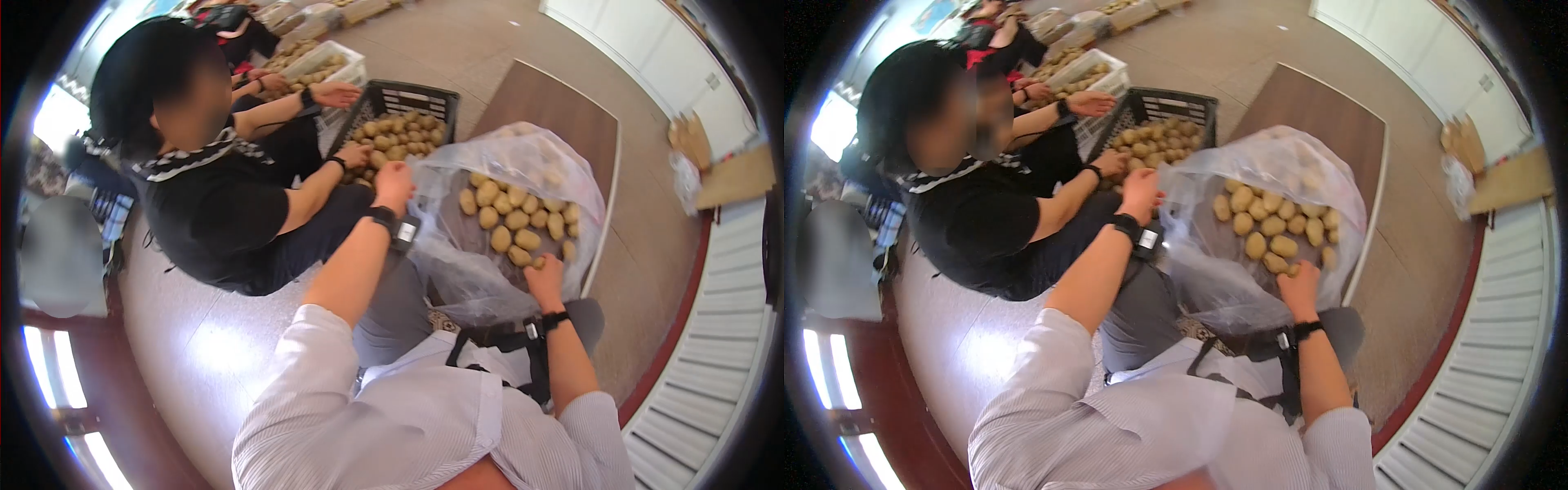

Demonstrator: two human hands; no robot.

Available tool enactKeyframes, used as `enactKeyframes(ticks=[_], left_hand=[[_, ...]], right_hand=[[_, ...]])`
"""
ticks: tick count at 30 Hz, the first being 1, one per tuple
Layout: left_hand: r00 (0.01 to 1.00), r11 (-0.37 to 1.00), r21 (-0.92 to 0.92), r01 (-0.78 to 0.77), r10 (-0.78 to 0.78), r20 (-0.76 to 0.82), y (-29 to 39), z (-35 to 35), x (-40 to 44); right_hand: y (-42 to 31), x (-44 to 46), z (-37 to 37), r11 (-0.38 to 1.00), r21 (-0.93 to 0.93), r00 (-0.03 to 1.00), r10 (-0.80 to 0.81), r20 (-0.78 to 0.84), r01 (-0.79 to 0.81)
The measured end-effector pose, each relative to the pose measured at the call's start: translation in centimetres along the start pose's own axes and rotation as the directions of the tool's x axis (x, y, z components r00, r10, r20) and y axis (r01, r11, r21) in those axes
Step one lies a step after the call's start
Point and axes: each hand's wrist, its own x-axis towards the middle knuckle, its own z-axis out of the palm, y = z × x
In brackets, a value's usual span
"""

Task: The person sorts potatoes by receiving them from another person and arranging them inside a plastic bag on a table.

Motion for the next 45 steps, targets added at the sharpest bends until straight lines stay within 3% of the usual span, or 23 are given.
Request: enactKeyframes(ticks=[3, 5, 7, 9, 10, 12, 17, 19, 21, 24, 27, 28, 29, 33, 35, 37, 45], left_hand=[[0.995, 0.995, -0.059, -0.079, 0.082, 0.049, 0.4, 0.9, -0.9], [0.983, 0.996, -0.055, -0.076, 0.084, 0.163, 0.5, 1.3, -1.2], [0.973, 0.995, -0.059, -0.077, 0.088, 0.213, 0.9, 1.8, -1.7], [0.918, 0.998, 0.058, -0.003, -0.021, 0.397, 1.4, 2.5, -2.8], [0.921, 0.998, 0.058, -0.017, -0.007, 0.391, 1.8, 2.6, -3.0], [0.857, 0.992, 0.119, 0.033, -0.089, 0.508, 2.2, 2.8, -3.5], [0.741, 0.970, 0.118, 0.214, -0.240, 0.627, 3.8, 3.1, -5.2], [0.715, 0.961, 0.095, 0.261, -0.259, 0.649, 3.4, 3.5, -4.6], [0.577, 0.952, 0.087, 0.294, -0.249, 0.778, 1.7, 3.7, -2.3], [0.637, 0.971, 0.029, 0.239, -0.179, 0.750, 0.0, 3.3, -0.5], [0.705, 0.944, -0.118, 0.308, -0.143, 0.694, -1.3, 3.0, 1.3], [0.705, 0.943, -0.119, 0.312, -0.145, 0.694, -1.4, 2.9, 1.5], [0.775, 0.926, -0.197, 0.322, -0.138, 0.617, -1.1, 2.7, 1.5], [0.920, 0.845, -0.431, 0.317, -0.163, 0.357, -0.6, 1.5, 2.3], [0.945, 0.845, -0.452, 0.287, -0.174, 0.276, -0.9, 1.1, 2.8], [0.971, 0.848, -0.475, 0.234, -0.184, 0.151, -2.0, 0.5, 4.2], [0.978, 0.842, -0.513, 0.164, -0.207, -0.027, -4.3, -1.1, 6.3]], right_hand=[[-2.7, 1.2, -1.7, 0.998, 0.061, 0.999, -0.030, -0.010, 0.031], [-5.6, 1.6, -2.8, 0.946, 0.316, 0.995, 0.038, 0.094, -0.066], [-7.6, 2.7, -2.5, 0.937, 0.345, 0.993, 0.001, 0.121, -0.043], [-9.6, 3.3, -2.3, 0.935, 0.354, 0.987, -0.042, 0.157, -0.016], [-11.2, 3.5, -2.0, 0.932, 0.363, 0.987, -0.055, 0.148, -0.003], [-15.0, 3.4, -2.4, 0.889, 0.455, 0.978, -0.136, 0.157, 0.050], [-18.4, 5.0, -0.6, 0.870, 0.437, 0.942, -0.311, 0.125, 0.229], [-18.6, 5.3, -0.4, 0.843, 0.505, 0.935, -0.310, 0.170, 0.188], [-18.7, 5.7, 0.2, 0.809, 0.572, 0.925, -0.312, 0.216, 0.139], [-17.4, 5.3, 1.3, 0.741, 0.653, 0.933, -0.328, 0.152, 0.154], [-14.5, 5.1, 2.0, 0.829, 0.530, 0.941, -0.302, 0.154, 0.179], [-12.7, 5.2, 2.8, 0.890, 0.375, 0.944, -0.316, 0.099, 0.259], [-11.2, 5.0, 3.3, 0.923, 0.206, 0.940, -0.340, 0.045, 0.324], [-7.2, 3.5, 3.4, 0.972, 0.027, 0.972, -0.232, 0.040, 0.231], [-5.6, 3.1, 3.7, 0.933, -0.191, 0.951, -0.310, 0.006, 0.305], [-5.2, 2.6, 3.6, 0.930, -0.203, 0.951, -0.309, 0.020, 0.306], [-4.7, 2.6, 3.7, 0.914, -0.302, 0.960, -0.278, 0.025, 0.272]])
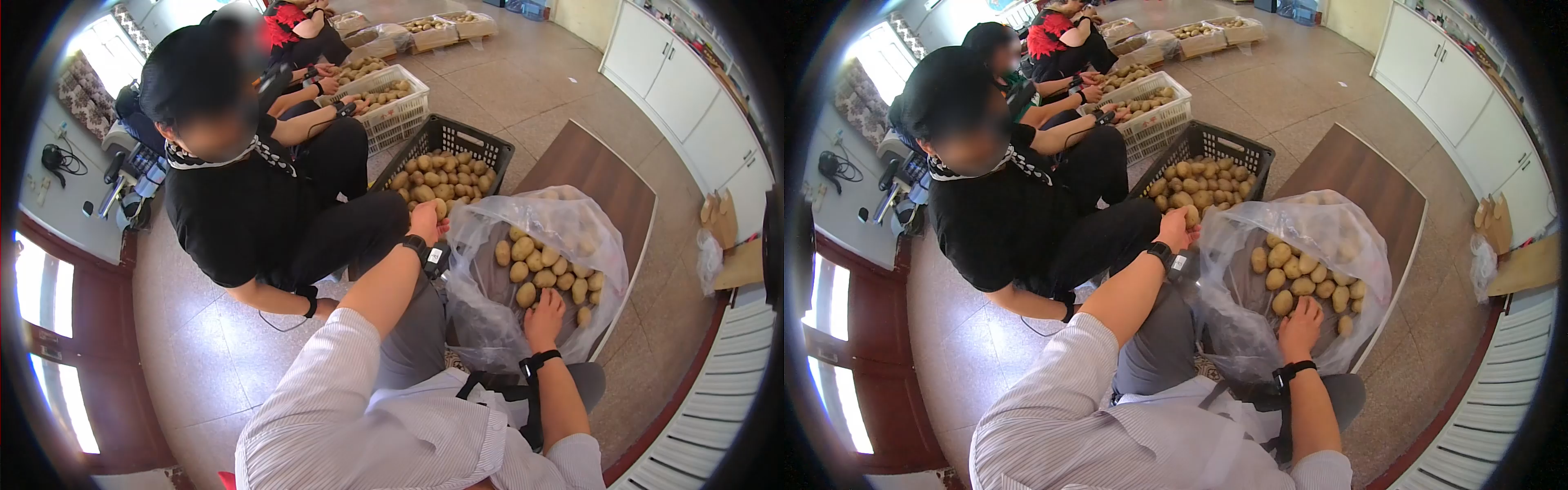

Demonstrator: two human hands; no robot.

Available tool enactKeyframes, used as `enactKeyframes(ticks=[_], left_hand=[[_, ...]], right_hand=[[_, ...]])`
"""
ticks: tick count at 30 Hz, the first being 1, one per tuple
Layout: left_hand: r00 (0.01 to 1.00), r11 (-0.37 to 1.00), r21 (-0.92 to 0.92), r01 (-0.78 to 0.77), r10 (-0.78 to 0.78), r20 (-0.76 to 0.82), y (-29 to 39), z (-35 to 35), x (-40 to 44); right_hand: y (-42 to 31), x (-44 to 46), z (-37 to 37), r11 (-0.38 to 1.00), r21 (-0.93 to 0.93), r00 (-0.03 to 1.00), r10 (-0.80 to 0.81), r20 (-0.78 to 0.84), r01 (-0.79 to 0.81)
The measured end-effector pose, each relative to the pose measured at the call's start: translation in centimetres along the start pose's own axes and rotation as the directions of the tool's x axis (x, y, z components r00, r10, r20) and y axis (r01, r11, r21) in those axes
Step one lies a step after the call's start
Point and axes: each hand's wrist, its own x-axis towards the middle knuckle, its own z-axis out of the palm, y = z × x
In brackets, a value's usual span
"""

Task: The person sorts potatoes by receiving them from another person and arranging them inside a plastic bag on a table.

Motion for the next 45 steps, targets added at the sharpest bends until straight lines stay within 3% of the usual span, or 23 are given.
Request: enactKeyframes(ticks=[9, 15, 16, 17, 20, 22, 23, 25, 27, 29, 30, 32, 33, 35, 39, 41, 42, 44, 45], left_hand=[[1.000, 0.995, -0.103, -0.015, 0.014, -0.009, 0.3, -1.2, 1.1], [1.000, 0.985, -0.170, -0.023, 0.020, -0.020, 0.2, -1.5, 1.5], [1.000, 0.982, -0.189, -0.005, 0.002, -0.015, 0.2, -1.6, 1.7], [1.000, 0.982, -0.188, -0.002, -0.001, -0.014, 0.3, -1.5, 1.7], [0.999, 0.986, -0.162, -0.024, 0.016, -0.049, 0.5, -0.9, 0.7], [0.984, 0.993, 0.031, -0.114, 0.117, -0.134, 1.0, 0.4, -0.8], [0.984, 0.993, 0.030, -0.112, 0.115, -0.135, 1.4, 1.0, -2.0], [0.983, 0.972, 0.188, -0.143, 0.162, -0.090, 2.3, 2.2, -4.4], [0.977, 0.963, 0.200, -0.180, 0.199, -0.077, 2.3, 3.0, -5.7], [0.973, 0.942, 0.251, -0.222, 0.199, 0.114, 2.2, 3.2, -7.0], [0.976, 0.944, 0.252, -0.214, 0.196, 0.095, 2.0, 3.4, -7.6], [0.952, 0.918, 0.311, -0.245, 0.167, 0.255, 1.9, 4.1, -8.7], [0.955, 0.919, 0.313, -0.238, 0.164, 0.247, 1.6, 4.5, -9.0], [0.917, 0.875, 0.402, -0.268, 0.105, 0.384, 1.3, 5.3, -9.7], [0.889, 0.841, 0.482, -0.247, -0.002, 0.458, 0.7, 6.7, -11.0], [0.854, 0.802, 0.533, -0.269, -0.057, 0.517, 0.1, 7.1, -11.4], [0.855, 0.803, 0.533, -0.267, -0.058, 0.516, 0.0, 7.3, -11.6], [0.837, 0.772, 0.585, -0.248, -0.134, 0.531, -0.1, 7.7, -12.4], [0.836, 0.774, 0.584, -0.246, -0.135, 0.531, 0.0, 7.8, -12.9]], right_hand=[[-0.4, 0.0, -0.4, 0.999, -0.032, 1.000, 0.001, 0.019, -0.001], [-0.1, -1.2, -0.6, 1.000, 0.000, 0.998, 0.027, -0.063, -0.027], [0.0, -1.4, -0.5, 0.996, -0.029, 0.996, 0.086, 0.018, -0.085], [0.1, -1.6, -0.4, 0.988, -0.062, 0.984, 0.147, 0.098, -0.142], [0.7, -2.4, 0.1, 0.985, -0.021, 0.979, 0.173, 0.108, -0.172], [1.1, -2.6, 0.5, 0.988, -0.034, 0.981, 0.152, 0.121, -0.148], [1.2, -2.6, 0.6, 0.992, -0.044, 0.983, 0.127, 0.132, -0.122], [0.9, -2.5, 0.1, 0.993, -0.018, 0.983, 0.117, 0.142, -0.116], [0.6, -2.6, -0.2, 0.994, 0.009, 0.982, 0.102, 0.158, -0.105], [0.8, -2.3, -0.1, 0.979, 0.104, 0.970, 0.156, 0.184, -0.177], [1.2, -2.2, 0.3, 0.980, 0.105, 0.969, 0.144, 0.200, -0.167], [1.8, -1.8, 0.9, 0.964, 0.203, 0.983, 0.152, 0.107, -0.172], [1.5, -1.5, 0.5, 0.964, 0.203, 0.982, 0.149, 0.116, -0.170], [1.2, -0.5, -0.8, 0.873, 0.445, 0.977, 0.146, 0.153, -0.200], [-0.7, 1.6, -2.0, 0.764, 0.616, 0.981, 0.150, 0.120, -0.192], [-2.9, 2.5, -4.0, 0.510, 0.809, 0.956, 0.135, 0.260, -0.292], [-4.0, 2.8, -5.1, 0.511, 0.808, 0.956, 0.135, 0.261, -0.293], [-5.9, 3.5, -6.8, 0.334, 0.873, 0.929, 0.023, 0.370, -0.356], [-6.6, 3.8, -7.1, 0.336, 0.871, 0.928, 0.024, 0.372, -0.357]])
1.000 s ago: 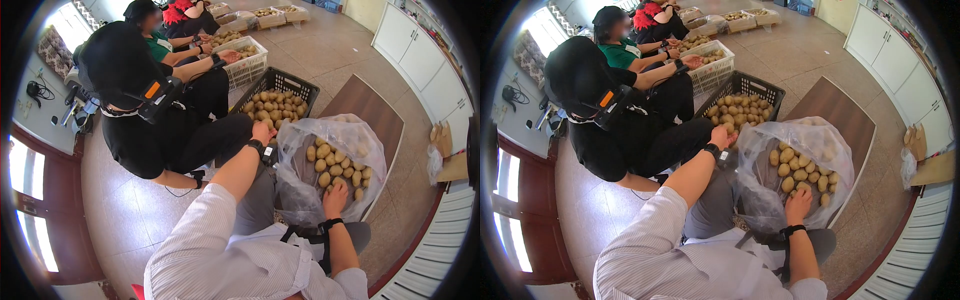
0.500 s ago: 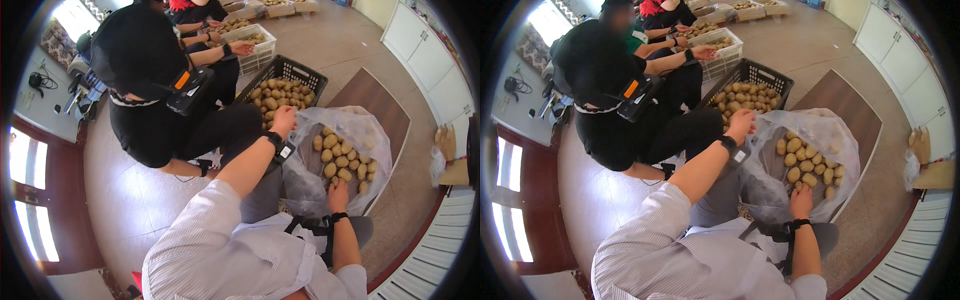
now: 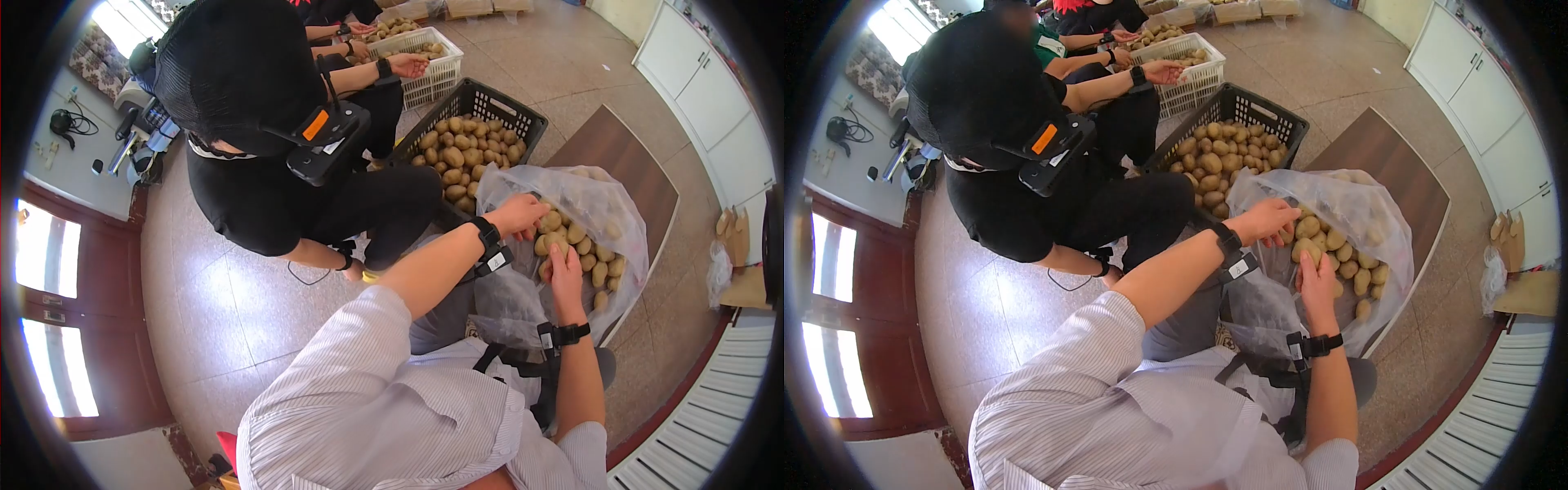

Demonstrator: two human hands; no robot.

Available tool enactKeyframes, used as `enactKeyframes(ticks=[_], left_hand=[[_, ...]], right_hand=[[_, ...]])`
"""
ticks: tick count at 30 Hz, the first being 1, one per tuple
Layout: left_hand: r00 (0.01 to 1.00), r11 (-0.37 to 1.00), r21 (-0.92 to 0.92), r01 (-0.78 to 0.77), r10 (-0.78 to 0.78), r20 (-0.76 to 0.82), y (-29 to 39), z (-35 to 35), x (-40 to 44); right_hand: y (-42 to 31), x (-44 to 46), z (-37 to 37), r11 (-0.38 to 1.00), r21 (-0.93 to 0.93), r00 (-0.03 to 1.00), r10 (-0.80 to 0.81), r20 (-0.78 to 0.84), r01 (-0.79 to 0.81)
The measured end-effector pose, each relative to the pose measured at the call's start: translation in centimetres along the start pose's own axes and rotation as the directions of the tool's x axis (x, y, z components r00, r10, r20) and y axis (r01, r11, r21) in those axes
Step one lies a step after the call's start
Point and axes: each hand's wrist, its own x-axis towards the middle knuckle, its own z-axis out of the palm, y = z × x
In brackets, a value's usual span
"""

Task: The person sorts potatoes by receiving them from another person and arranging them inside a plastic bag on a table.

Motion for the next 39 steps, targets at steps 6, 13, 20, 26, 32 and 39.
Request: enactKeyframes(ticks=[6, 13, 20, 26, 32, 39], left_hand=[[0.962, 0.991, -0.063, 0.118, -0.099, 0.253, 0.8, 0.6, -1.1], [0.925, 0.986, -0.118, 0.116, -0.064, 0.373, -0.6, 0.1, 0.1], [0.970, 0.938, -0.322, 0.130, -0.053, 0.238, -1.4, -2.5, 1.6], [0.993, 0.828, -0.561, -0.024, -0.045, -0.109, -2.6, -6.0, 3.2], [0.930, 0.776, -0.622, -0.102, -0.148, -0.337, -4.9, -9.5, 4.6], [0.872, 0.690, -0.704, -0.168, -0.229, -0.433, -7.2, -12.7, 5.8]], right_hand=[[-0.5, 1.8, 1.4, 0.933, -0.329, 0.987, -0.159, -0.017, 0.145], [0.4, 1.9, 1.3, 0.978, -0.203, 0.996, -0.068, -0.060, 0.054], [2.6, 0.9, -0.4, 0.823, -0.540, 0.940, -0.303, -0.157, 0.175], [7.4, 0.2, -5.2, 0.636, -0.771, 0.935, -0.291, -0.202, 0.031], [8.1, -0.6, -6.1, 0.589, -0.799, 0.963, -0.121, -0.239, -0.124], [8.0, -0.3, -6.0, 0.533, -0.833, 0.979, -0.040, -0.198, -0.147]])
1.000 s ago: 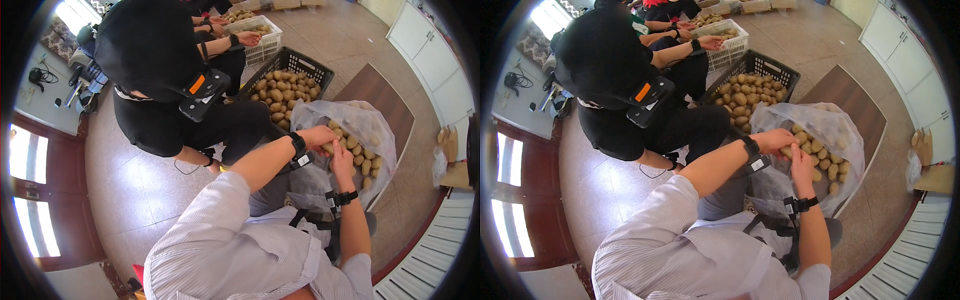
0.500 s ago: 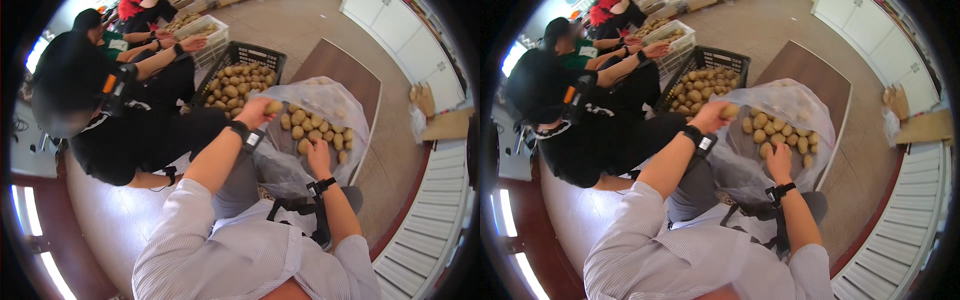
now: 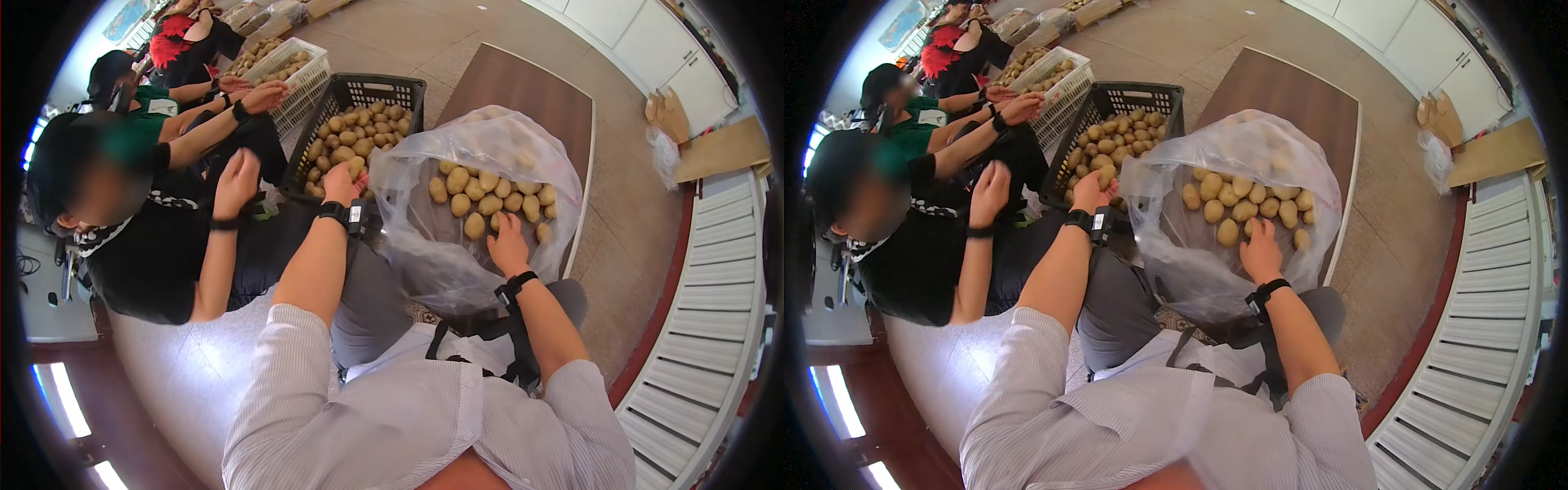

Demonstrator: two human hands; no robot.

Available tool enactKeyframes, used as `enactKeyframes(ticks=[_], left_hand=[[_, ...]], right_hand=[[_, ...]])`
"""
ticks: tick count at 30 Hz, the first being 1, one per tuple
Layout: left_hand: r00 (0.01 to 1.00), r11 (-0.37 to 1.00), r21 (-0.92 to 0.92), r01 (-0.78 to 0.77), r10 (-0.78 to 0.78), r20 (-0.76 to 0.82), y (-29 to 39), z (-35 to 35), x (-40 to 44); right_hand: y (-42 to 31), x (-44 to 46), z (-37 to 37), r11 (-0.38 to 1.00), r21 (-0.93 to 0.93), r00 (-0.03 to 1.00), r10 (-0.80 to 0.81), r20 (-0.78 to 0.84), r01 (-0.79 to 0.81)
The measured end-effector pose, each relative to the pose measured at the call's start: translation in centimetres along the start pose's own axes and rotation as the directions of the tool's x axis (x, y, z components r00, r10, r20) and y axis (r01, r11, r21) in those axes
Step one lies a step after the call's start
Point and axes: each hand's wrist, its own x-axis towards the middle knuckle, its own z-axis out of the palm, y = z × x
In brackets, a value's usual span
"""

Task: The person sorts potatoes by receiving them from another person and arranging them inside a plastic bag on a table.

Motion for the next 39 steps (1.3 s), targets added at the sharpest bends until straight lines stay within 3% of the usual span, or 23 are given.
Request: enactKeyframes(ticks=[3, 11, 14, 15, 16, 17, 18, 19, 20, 21, 22, 23, 25, 28, 34, 36, 37, 38, 39], left_hand=[[0.998, 0.998, 0.009, -0.069, 0.069, -0.011, -0.4, -0.6, 0.2], [0.994, 0.998, 0.015, -0.057, 0.058, -0.087, -0.6, -0.8, 1.2], [0.985, 0.986, -0.031, -0.165, 0.167, 0.046, -1.6, -0.5, 1.6], [0.954, 0.923, 0.256, -0.287, 0.250, 0.165, -2.4, -1.8, 3.9], [0.838, 0.332, 0.797, -0.505, 0.410, 0.360, -3.4, -3.3, 6.5], [0.728, -0.226, 0.873, -0.432, 0.484, 0.486, -4.1, -4.1, 8.2], [0.651, -0.521, 0.807, -0.279, 0.515, 0.557, -4.7, -4.6, 9.3], [0.648, -0.488, 0.815, -0.312, 0.517, 0.559, -4.6, -4.6, 8.8], [0.694, -0.309, 0.868, -0.389, 0.520, 0.497, -4.2, -4.2, 8.2], [0.750, 0.012, 0.874, -0.486, 0.518, 0.410, -4.0, -4.0, 7.4], [0.818, 0.400, 0.754, -0.521, 0.486, 0.307, -3.8, -3.7, 6.6], [0.898, 0.730, 0.528, -0.433, 0.399, 0.185, -3.4, -3.0, 5.6], [0.988, 0.987, 0.107, -0.117, 0.127, -0.087, -1.0, 0.3, 0.2], [0.958, 0.940, 0.231, -0.251, 0.276, -0.080, -0.9, 2.3, -2.5], [0.968, 0.909, 0.340, -0.241, 0.202, 0.148, -1.5, 4.8, -5.4], [0.967, 0.907, 0.355, -0.227, 0.166, 0.196, -1.9, 5.5, -5.9], [0.962, 0.903, 0.374, -0.213, 0.127, 0.242, -2.1, 5.8, -6.1], [0.962, 0.903, 0.373, -0.212, 0.126, 0.243, -2.2, 6.1, -6.6], [0.952, 0.897, 0.398, -0.191, 0.071, 0.297, -2.2, 6.4, -7.1]], right_hand=[[-0.3, -0.2, -0.1, 0.999, -0.049, 0.999, -0.018, -0.037, 0.016], [0.1, -1.1, 0.7, 0.988, -0.102, 0.990, -0.119, -0.070, 0.112], [0.2, -1.3, 1.0, 0.986, -0.099, 0.986, -0.141, -0.085, 0.132], [0.4, -1.2, 1.1, 0.984, -0.098, 0.982, -0.157, -0.107, 0.146], [0.4, -1.3, 1.2, 0.985, -0.114, 0.985, -0.141, -0.095, 0.130], [0.4, -1.2, 1.2, 0.985, -0.129, 0.988, -0.130, -0.087, 0.118], [0.4, -1.2, 1.3, 0.982, -0.149, 0.988, -0.132, -0.081, 0.119], [0.5, -1.2, 1.6, 0.978, -0.172, 0.989, -0.130, -0.070, 0.117], [0.7, -1.1, 2.0, 0.977, -0.161, 0.985, -0.155, -0.079, 0.140], [0.9, -1.2, 2.2, 0.979, -0.158, 0.985, -0.148, -0.089, 0.133], [0.9, -1.3, 2.2, 0.980, -0.156, 0.985, -0.139, -0.100, 0.122], [0.9, -1.4, 2.1, 0.979, -0.151, 0.982, -0.154, -0.108, 0.137], [0.7, -1.7, 1.5, 0.986, -0.104, 0.980, -0.146, -0.134, 0.133], [0.4, -1.6, 1.3, 0.993, -0.017, 0.982, -0.121, -0.143, 0.120], [5.5, 1.5, 5.0, 0.955, 0.152, 0.931, -0.201, -0.304, 0.256], [6.2, 2.6, 5.7, 0.852, 0.490, 0.931, 0.011, -0.366, 0.183], [6.9, 2.9, 5.9, 0.853, 0.488, 0.930, 0.011, -0.367, 0.183], [5.8, 2.5, 4.1, 0.631, 0.775, 0.968, 0.210, -0.140, -0.024], [4.4, 2.0, 2.4, 0.305, 0.921, 0.938, 0.315, 0.143, -0.243]])
